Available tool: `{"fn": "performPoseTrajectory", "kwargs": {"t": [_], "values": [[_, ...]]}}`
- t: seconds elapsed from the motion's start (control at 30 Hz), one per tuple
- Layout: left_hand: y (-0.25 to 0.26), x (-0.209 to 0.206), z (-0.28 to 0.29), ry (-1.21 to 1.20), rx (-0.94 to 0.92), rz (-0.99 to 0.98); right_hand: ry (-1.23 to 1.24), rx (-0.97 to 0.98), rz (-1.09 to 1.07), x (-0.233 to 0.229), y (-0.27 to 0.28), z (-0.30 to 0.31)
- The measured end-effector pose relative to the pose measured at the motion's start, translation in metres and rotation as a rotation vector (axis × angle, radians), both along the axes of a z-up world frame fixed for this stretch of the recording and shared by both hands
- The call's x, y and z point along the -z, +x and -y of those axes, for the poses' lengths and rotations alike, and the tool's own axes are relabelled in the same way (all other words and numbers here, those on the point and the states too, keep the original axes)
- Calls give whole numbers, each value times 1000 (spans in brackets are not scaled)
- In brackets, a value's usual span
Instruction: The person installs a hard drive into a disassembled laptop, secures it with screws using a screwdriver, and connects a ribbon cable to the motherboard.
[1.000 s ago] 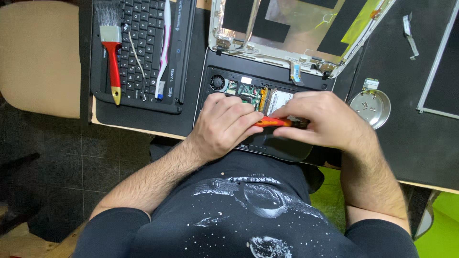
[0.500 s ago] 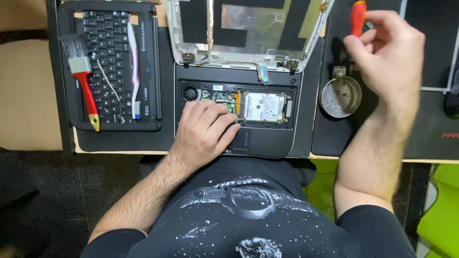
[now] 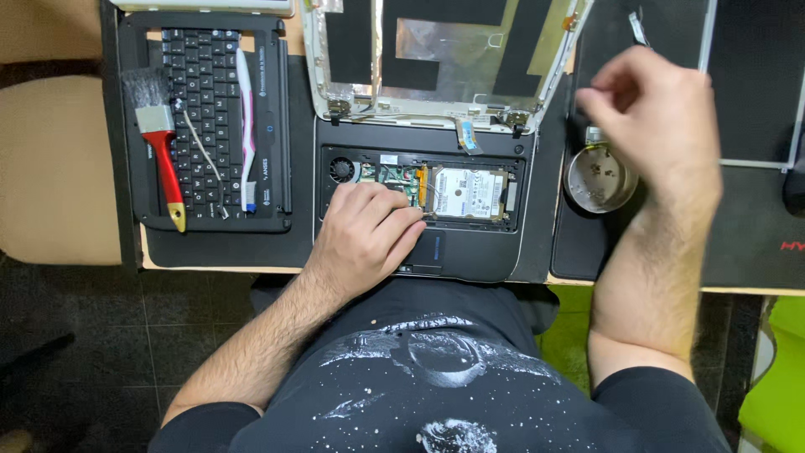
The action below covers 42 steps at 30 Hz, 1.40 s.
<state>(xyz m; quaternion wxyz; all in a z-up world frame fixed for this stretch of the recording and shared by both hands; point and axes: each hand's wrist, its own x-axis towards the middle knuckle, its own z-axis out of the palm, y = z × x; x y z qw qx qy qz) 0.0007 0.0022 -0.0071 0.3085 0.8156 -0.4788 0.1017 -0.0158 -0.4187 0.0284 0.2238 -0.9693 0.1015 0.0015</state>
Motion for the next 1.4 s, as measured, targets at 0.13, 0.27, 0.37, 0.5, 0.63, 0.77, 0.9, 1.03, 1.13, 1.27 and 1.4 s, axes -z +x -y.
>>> {"fn": "performPoseTrajectory", "kwargs": {"t": [0.13,0.27,0.37,0.5,0.63,0.77,0.9,1.03,1.13,1.27,1.4], "values": [[0,0,1,-22,-8,-4,-278,63,-58,16,-13,27],[0,1,2,-42,-3,0,-337,145,-308,19,-10,21],[0,0,2,-52,-1,5,-312,147,-282,21,-10,20],[0,1,1,-55,4,-4,-213,138,-249,15,-8,17],[0,1,1,-52,5,-9,-105,68,-175,32,-6,34],[0,2,1,-59,1,-9,27,20,-178,16,-3,24],[-1,4,0,-72,5,-34,139,-85,35,7,-14,31],[0,0,-1,-102,1,-76,323,-245,177,-23,-22,-11],[-3,-6,-2,-293,-6,-93,629,-351,302,-23,-19,-61],[-15,-9,-1,-348,-101,-384,692,-581,403,-20,-11,-132],[-25,-7,-2,-285,-120,-783,827,-618,349,3,-19,-159]]}}
